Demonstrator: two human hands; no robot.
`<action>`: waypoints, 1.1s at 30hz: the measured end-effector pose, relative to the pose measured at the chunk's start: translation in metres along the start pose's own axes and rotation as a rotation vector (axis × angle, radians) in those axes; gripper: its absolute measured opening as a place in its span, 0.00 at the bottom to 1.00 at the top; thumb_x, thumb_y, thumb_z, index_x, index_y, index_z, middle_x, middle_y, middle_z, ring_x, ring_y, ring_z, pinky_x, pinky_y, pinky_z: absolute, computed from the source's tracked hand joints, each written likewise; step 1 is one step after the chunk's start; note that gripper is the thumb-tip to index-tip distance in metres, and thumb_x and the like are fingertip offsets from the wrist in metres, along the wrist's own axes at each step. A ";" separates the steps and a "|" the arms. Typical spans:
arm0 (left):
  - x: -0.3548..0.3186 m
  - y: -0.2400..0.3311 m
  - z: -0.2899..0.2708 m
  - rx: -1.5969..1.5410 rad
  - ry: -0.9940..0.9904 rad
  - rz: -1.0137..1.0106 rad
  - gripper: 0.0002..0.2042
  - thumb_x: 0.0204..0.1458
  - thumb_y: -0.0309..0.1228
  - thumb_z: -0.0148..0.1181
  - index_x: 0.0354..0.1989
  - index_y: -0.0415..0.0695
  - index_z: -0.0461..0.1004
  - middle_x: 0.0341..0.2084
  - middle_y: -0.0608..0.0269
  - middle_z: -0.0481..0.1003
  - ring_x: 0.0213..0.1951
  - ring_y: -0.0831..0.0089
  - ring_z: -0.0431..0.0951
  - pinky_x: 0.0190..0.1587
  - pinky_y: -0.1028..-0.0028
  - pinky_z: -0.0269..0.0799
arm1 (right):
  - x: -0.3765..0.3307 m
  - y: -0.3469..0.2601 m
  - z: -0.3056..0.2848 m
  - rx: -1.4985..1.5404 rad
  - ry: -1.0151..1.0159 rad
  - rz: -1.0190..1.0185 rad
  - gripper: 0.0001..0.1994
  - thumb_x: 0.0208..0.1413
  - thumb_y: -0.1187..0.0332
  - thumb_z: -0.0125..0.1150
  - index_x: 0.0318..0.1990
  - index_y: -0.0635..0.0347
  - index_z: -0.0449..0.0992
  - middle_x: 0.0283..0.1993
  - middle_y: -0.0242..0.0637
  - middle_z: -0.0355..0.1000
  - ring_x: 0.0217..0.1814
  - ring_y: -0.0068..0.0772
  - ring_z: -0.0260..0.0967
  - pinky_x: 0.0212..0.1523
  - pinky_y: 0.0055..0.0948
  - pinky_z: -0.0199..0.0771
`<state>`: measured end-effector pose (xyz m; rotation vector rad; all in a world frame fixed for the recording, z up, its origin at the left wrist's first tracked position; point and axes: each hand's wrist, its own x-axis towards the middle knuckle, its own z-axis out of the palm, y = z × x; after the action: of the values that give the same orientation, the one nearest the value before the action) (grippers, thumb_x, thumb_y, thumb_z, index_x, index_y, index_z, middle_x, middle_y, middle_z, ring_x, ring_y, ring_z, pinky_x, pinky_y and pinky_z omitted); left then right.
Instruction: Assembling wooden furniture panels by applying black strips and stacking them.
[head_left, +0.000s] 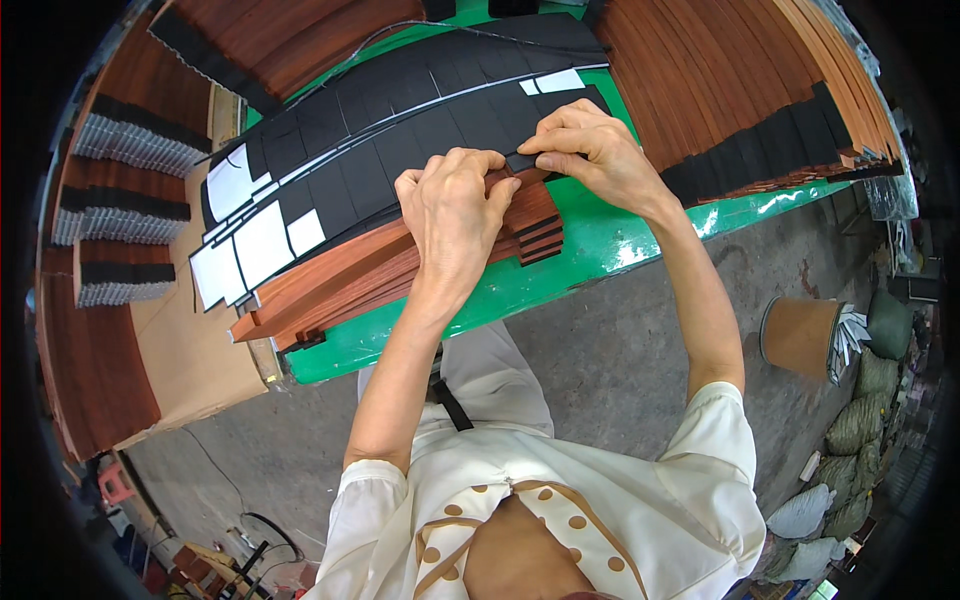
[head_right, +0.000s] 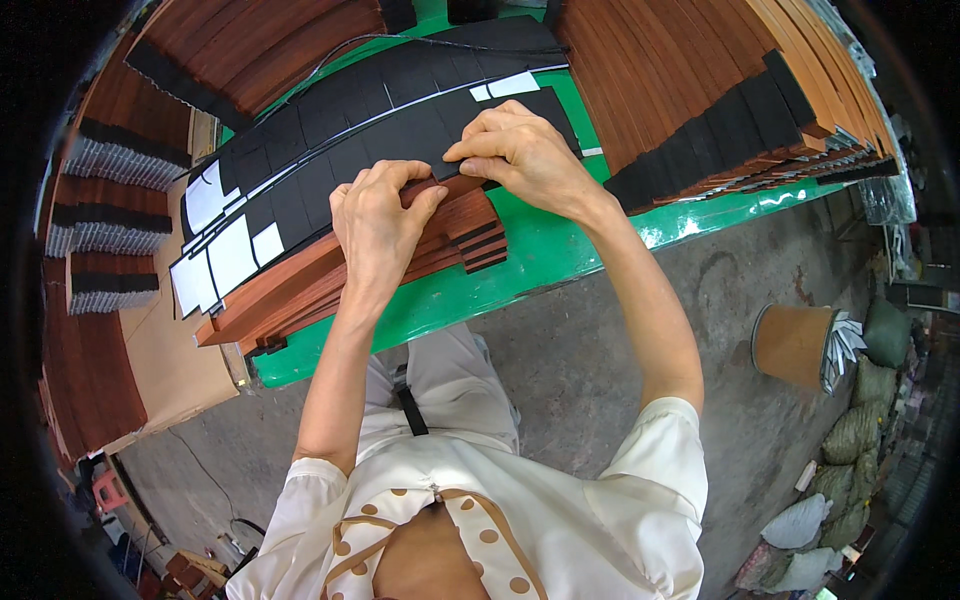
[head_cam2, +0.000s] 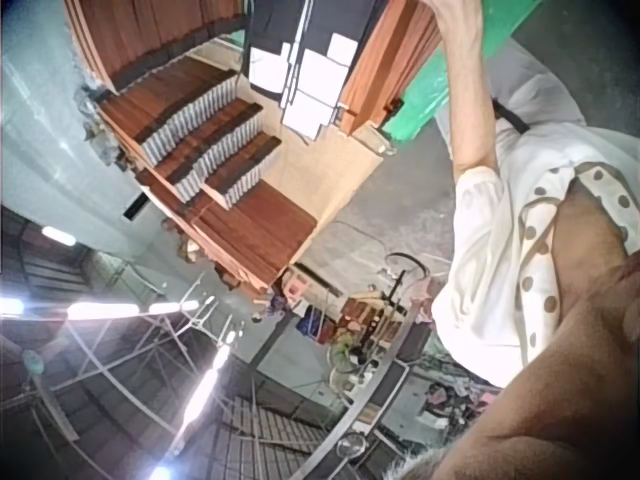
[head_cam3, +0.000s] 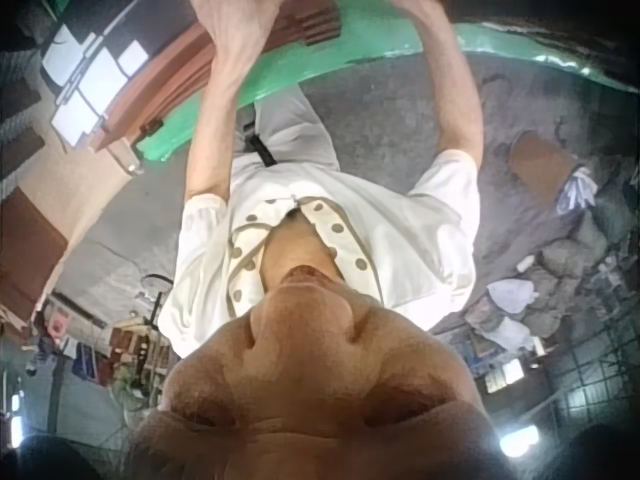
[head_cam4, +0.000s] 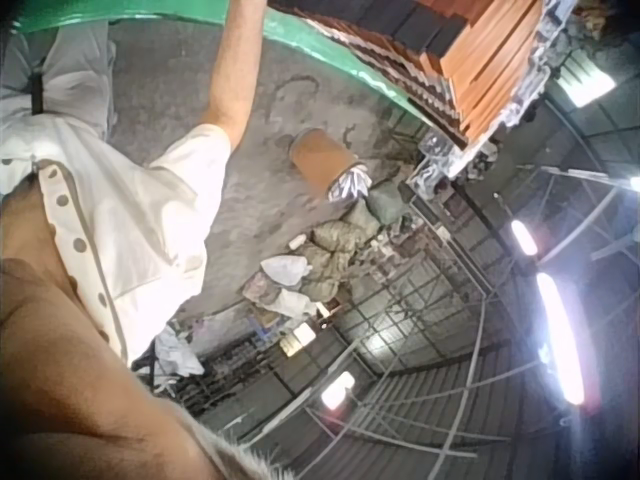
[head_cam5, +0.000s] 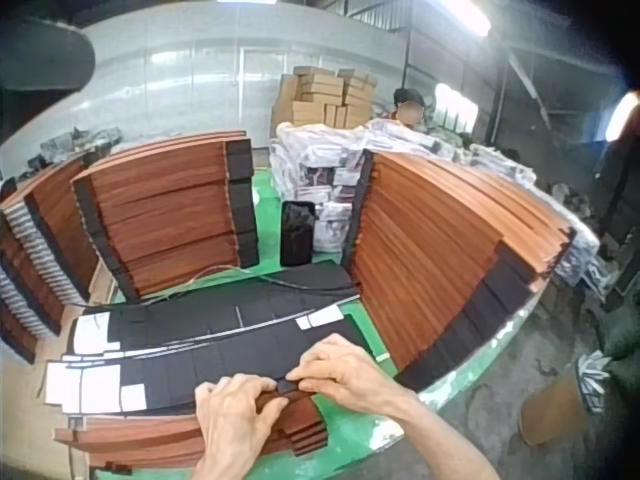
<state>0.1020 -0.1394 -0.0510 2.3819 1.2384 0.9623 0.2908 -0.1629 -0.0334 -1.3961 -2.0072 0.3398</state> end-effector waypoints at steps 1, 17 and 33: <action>0.000 0.000 0.000 0.006 0.005 0.004 0.10 0.39 0.34 0.68 0.30 0.45 0.78 0.28 0.68 0.76 0.33 0.70 0.74 0.40 0.67 0.59 | 0.000 0.000 0.000 0.000 -0.003 0.003 0.08 0.45 0.69 0.64 0.35 0.56 0.81 0.33 0.29 0.73 0.41 0.32 0.64 0.43 0.30 0.68; 0.000 0.000 0.001 -0.042 0.057 0.062 0.10 0.38 0.29 0.67 0.31 0.45 0.77 0.28 0.69 0.75 0.30 0.71 0.71 0.41 0.68 0.55 | -0.001 -0.001 0.002 -0.034 0.013 -0.009 0.08 0.44 0.69 0.64 0.35 0.56 0.81 0.33 0.30 0.73 0.41 0.33 0.66 0.43 0.30 0.68; -0.001 -0.001 0.000 -0.066 0.065 0.073 0.09 0.39 0.29 0.67 0.30 0.46 0.77 0.27 0.71 0.74 0.29 0.74 0.71 0.42 0.67 0.55 | -0.001 0.002 0.004 0.040 0.014 -0.027 0.08 0.44 0.71 0.64 0.35 0.58 0.80 0.32 0.32 0.73 0.37 0.35 0.66 0.40 0.31 0.68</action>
<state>0.1007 -0.1393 -0.0523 2.3767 1.1309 1.0935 0.2898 -0.1623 -0.0383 -1.3417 -1.9959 0.3556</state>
